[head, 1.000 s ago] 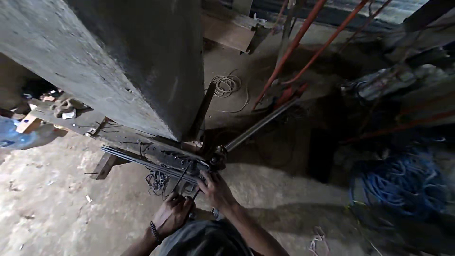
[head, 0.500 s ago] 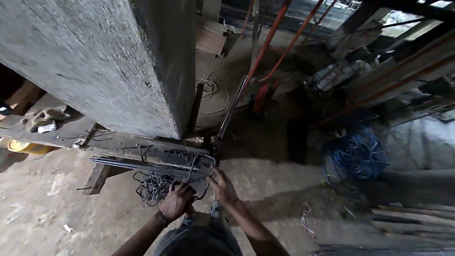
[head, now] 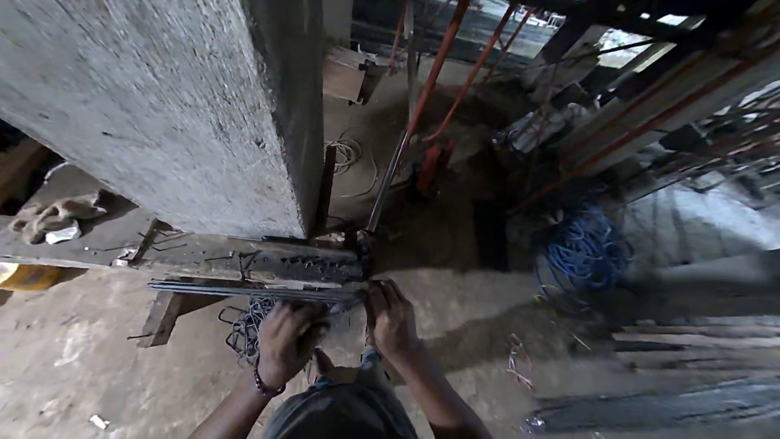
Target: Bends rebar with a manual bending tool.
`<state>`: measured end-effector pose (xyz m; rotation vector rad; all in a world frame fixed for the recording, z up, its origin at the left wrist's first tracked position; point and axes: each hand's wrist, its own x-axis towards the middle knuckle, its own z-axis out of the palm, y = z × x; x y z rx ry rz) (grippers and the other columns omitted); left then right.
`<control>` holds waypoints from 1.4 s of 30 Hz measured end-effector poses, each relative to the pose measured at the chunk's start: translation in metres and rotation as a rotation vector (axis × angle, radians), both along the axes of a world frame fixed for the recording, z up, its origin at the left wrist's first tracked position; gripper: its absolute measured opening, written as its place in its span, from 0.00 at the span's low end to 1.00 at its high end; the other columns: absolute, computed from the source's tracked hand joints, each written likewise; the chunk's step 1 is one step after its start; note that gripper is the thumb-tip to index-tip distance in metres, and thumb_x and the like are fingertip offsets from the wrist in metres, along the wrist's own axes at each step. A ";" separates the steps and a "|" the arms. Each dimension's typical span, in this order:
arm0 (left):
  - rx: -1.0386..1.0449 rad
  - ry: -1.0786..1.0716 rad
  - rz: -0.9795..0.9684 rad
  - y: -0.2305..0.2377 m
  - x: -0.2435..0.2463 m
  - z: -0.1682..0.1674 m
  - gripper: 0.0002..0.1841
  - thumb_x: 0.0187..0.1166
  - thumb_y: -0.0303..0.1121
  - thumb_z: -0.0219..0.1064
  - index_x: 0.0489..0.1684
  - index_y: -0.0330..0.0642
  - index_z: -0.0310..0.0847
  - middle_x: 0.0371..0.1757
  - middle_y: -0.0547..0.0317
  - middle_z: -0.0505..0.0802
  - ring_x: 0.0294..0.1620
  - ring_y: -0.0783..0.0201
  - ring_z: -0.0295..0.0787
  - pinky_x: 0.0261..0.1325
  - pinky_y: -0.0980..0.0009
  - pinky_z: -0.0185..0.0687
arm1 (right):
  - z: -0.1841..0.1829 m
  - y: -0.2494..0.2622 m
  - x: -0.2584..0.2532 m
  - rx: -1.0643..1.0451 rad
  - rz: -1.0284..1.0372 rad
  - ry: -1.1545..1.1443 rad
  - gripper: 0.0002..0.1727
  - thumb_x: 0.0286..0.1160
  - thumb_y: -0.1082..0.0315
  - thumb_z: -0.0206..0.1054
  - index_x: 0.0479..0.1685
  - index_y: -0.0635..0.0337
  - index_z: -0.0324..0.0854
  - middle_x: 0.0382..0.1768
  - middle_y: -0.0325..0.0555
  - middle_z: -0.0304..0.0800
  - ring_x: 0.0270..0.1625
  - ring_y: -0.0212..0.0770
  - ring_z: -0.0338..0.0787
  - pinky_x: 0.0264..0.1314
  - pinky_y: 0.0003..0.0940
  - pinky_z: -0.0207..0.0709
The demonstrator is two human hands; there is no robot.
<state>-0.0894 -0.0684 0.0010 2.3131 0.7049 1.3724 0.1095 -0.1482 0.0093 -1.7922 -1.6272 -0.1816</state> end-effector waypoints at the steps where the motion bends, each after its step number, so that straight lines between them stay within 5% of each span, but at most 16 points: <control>1: -0.185 -0.001 -0.008 0.004 0.006 0.011 0.22 0.84 0.51 0.66 0.62 0.43 0.82 0.49 0.56 0.92 0.51 0.66 0.88 0.57 0.69 0.85 | 0.004 -0.004 -0.008 -0.216 -0.063 0.165 0.13 0.81 0.63 0.67 0.47 0.63 0.91 0.41 0.52 0.95 0.44 0.46 0.97 0.51 0.40 0.91; 4: -0.794 0.157 -0.027 0.018 0.032 -0.001 0.19 0.87 0.40 0.63 0.66 0.36 0.80 0.45 0.60 0.95 0.43 0.69 0.93 0.50 0.66 0.91 | -0.012 0.003 -0.013 -0.694 -0.147 0.608 0.18 0.89 0.56 0.59 0.55 0.60 0.87 0.39 0.49 0.94 0.43 0.43 0.94 0.53 0.45 0.87; 8: -1.226 0.169 0.007 0.024 0.055 -0.062 0.17 0.95 0.36 0.50 0.60 0.32 0.81 0.39 0.56 0.94 0.35 0.66 0.93 0.44 0.66 0.91 | -0.038 0.025 -0.006 -0.875 -0.245 0.550 0.21 0.93 0.54 0.54 0.53 0.62 0.87 0.42 0.55 0.93 0.50 0.51 0.93 0.58 0.50 0.84; 13: -1.276 0.362 0.064 0.031 0.061 -0.084 0.19 0.94 0.43 0.53 0.60 0.39 0.84 0.39 0.56 0.94 0.36 0.63 0.93 0.48 0.58 0.91 | -0.059 0.039 0.011 -1.015 -0.283 0.595 0.23 0.92 0.51 0.54 0.53 0.62 0.88 0.49 0.55 0.93 0.56 0.51 0.92 0.63 0.51 0.82; 17: -1.330 0.359 0.135 0.022 0.066 -0.093 0.22 0.95 0.47 0.49 0.50 0.41 0.87 0.28 0.60 0.88 0.25 0.65 0.84 0.34 0.62 0.84 | -0.057 0.049 0.019 -1.178 -0.221 0.554 0.24 0.93 0.52 0.51 0.54 0.64 0.86 0.51 0.57 0.92 0.58 0.52 0.92 0.63 0.52 0.83; 22: -1.232 0.463 0.182 0.024 0.063 -0.096 0.22 0.93 0.46 0.52 0.43 0.41 0.88 0.27 0.58 0.87 0.27 0.62 0.83 0.37 0.57 0.82 | -0.045 0.052 0.060 -1.296 0.029 0.562 0.30 0.89 0.44 0.57 0.52 0.67 0.86 0.48 0.59 0.92 0.52 0.53 0.93 0.60 0.55 0.84; 24: -1.268 0.456 0.158 0.028 0.062 -0.087 0.20 0.93 0.44 0.53 0.45 0.39 0.87 0.28 0.58 0.87 0.26 0.65 0.83 0.36 0.61 0.82 | -0.027 0.076 0.104 -1.176 -0.012 0.507 0.28 0.87 0.47 0.63 0.63 0.68 0.83 0.55 0.62 0.92 0.57 0.57 0.92 0.65 0.59 0.83; 27: -1.356 0.448 0.085 0.030 0.058 -0.077 0.19 0.93 0.42 0.53 0.50 0.38 0.86 0.30 0.61 0.88 0.24 0.70 0.83 0.33 0.68 0.84 | -0.031 0.148 0.168 -0.918 -0.106 0.237 0.31 0.83 0.75 0.62 0.87 0.65 0.63 0.78 0.73 0.74 0.78 0.71 0.78 0.78 0.66 0.73; 29: -1.370 0.423 0.059 0.032 0.058 -0.078 0.19 0.93 0.43 0.53 0.47 0.39 0.85 0.29 0.63 0.87 0.23 0.71 0.83 0.31 0.70 0.84 | -0.040 0.201 0.203 -0.823 0.014 -0.005 0.39 0.80 0.78 0.63 0.94 0.56 0.56 0.89 0.71 0.57 0.88 0.74 0.63 0.85 0.71 0.61; 30: -1.354 0.410 0.055 0.031 0.057 -0.080 0.19 0.93 0.44 0.53 0.46 0.39 0.86 0.28 0.63 0.87 0.24 0.71 0.83 0.32 0.70 0.85 | -0.049 0.226 0.220 -0.787 0.101 -0.124 0.41 0.75 0.76 0.68 0.93 0.50 0.61 0.92 0.67 0.53 0.90 0.74 0.57 0.84 0.76 0.56; 31: -1.341 0.414 0.059 0.030 0.057 -0.083 0.20 0.93 0.44 0.53 0.46 0.39 0.86 0.28 0.63 0.88 0.24 0.72 0.84 0.32 0.70 0.86 | -0.066 0.249 0.235 -0.748 0.186 -0.256 0.37 0.74 0.72 0.71 0.88 0.46 0.69 0.92 0.64 0.53 0.92 0.72 0.55 0.84 0.78 0.54; 34: -1.371 0.480 0.110 0.028 0.059 -0.077 0.21 0.94 0.46 0.51 0.46 0.41 0.86 0.28 0.64 0.88 0.22 0.72 0.84 0.31 0.72 0.86 | -0.100 0.282 0.263 -0.714 0.380 -0.484 0.24 0.71 0.62 0.76 0.69 0.47 0.84 0.81 0.59 0.75 0.90 0.66 0.63 0.87 0.77 0.51; 36: -1.388 0.474 0.125 0.026 0.059 -0.077 0.20 0.94 0.45 0.51 0.45 0.41 0.85 0.26 0.65 0.87 0.21 0.73 0.84 0.29 0.73 0.86 | -0.099 0.271 0.276 -0.743 0.424 -0.519 0.26 0.66 0.63 0.80 0.67 0.47 0.85 0.71 0.60 0.83 0.82 0.68 0.72 0.85 0.80 0.51; 38: -1.400 0.464 0.123 0.026 0.059 -0.078 0.20 0.94 0.45 0.52 0.46 0.40 0.85 0.27 0.64 0.88 0.22 0.72 0.85 0.30 0.73 0.86 | -0.092 0.243 0.298 -0.793 0.427 -0.517 0.33 0.64 0.64 0.82 0.75 0.44 0.81 0.74 0.61 0.80 0.82 0.69 0.72 0.87 0.77 0.49; 40: -1.413 0.435 0.115 0.028 0.060 -0.076 0.20 0.94 0.44 0.51 0.46 0.40 0.85 0.27 0.64 0.88 0.21 0.72 0.85 0.29 0.72 0.87 | -0.090 0.203 0.333 -0.738 0.401 -0.409 0.28 0.73 0.73 0.73 0.76 0.48 0.81 0.74 0.62 0.80 0.79 0.67 0.77 0.85 0.70 0.59; 42: -1.472 0.378 0.120 0.030 0.062 -0.071 0.19 0.94 0.42 0.52 0.45 0.38 0.85 0.26 0.64 0.88 0.20 0.72 0.84 0.27 0.72 0.86 | -0.089 0.158 0.376 -0.758 0.268 -0.200 0.26 0.73 0.81 0.71 0.73 0.59 0.81 0.72 0.69 0.81 0.71 0.72 0.84 0.72 0.71 0.75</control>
